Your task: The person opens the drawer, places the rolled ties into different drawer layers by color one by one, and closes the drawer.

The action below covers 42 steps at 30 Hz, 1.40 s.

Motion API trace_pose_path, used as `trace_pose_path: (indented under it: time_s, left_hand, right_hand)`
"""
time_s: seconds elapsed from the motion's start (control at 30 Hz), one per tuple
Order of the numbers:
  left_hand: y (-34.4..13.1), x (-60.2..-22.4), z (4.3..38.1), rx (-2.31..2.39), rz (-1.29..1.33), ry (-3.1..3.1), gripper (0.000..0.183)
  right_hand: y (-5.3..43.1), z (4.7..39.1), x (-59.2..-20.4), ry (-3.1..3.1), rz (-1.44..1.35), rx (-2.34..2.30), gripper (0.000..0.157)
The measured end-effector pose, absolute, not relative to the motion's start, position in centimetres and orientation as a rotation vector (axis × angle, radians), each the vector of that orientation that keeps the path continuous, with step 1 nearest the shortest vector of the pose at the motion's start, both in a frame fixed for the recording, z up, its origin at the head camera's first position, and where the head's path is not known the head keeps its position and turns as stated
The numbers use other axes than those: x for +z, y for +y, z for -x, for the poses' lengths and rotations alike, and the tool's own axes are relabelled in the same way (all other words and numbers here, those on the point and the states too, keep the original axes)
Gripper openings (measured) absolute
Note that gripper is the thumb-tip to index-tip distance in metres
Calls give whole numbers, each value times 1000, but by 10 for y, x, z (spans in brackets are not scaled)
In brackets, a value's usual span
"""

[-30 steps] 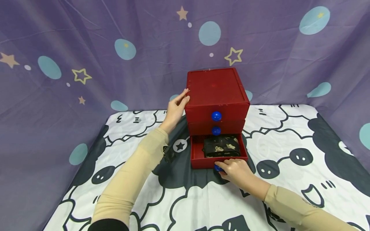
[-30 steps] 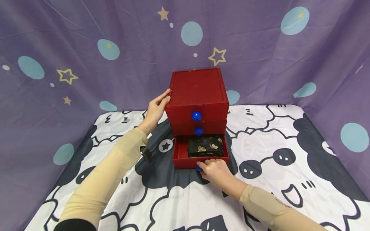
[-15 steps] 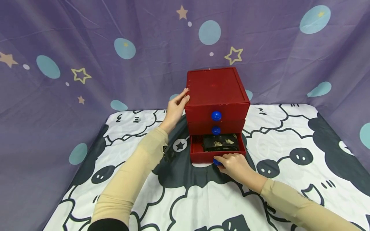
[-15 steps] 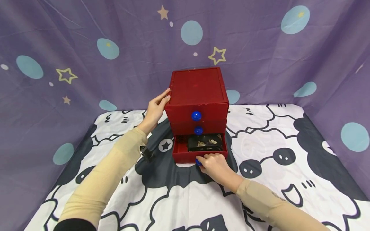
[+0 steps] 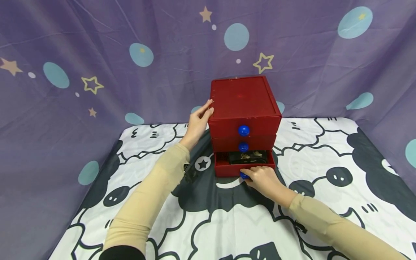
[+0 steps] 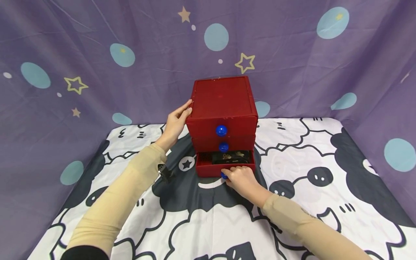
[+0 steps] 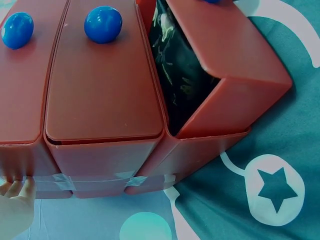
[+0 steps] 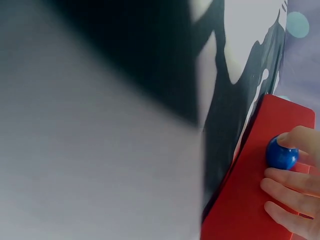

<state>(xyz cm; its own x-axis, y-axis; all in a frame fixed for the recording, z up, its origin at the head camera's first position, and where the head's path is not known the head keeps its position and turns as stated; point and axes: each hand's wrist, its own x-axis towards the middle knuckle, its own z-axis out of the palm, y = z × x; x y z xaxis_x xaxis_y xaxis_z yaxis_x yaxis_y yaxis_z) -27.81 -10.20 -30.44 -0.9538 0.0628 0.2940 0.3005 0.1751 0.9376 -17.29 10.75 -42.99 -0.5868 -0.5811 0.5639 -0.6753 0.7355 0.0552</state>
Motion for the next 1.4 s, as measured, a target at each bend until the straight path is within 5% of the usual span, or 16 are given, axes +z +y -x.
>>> trace_pose_path:
  time_s: [1.4]
  left_hand:
    - [-99, -286, 258, -1904, 381, -2261, 41]
  right_hand:
    - [103, 206, -424, -2494, -846, 263, 29]
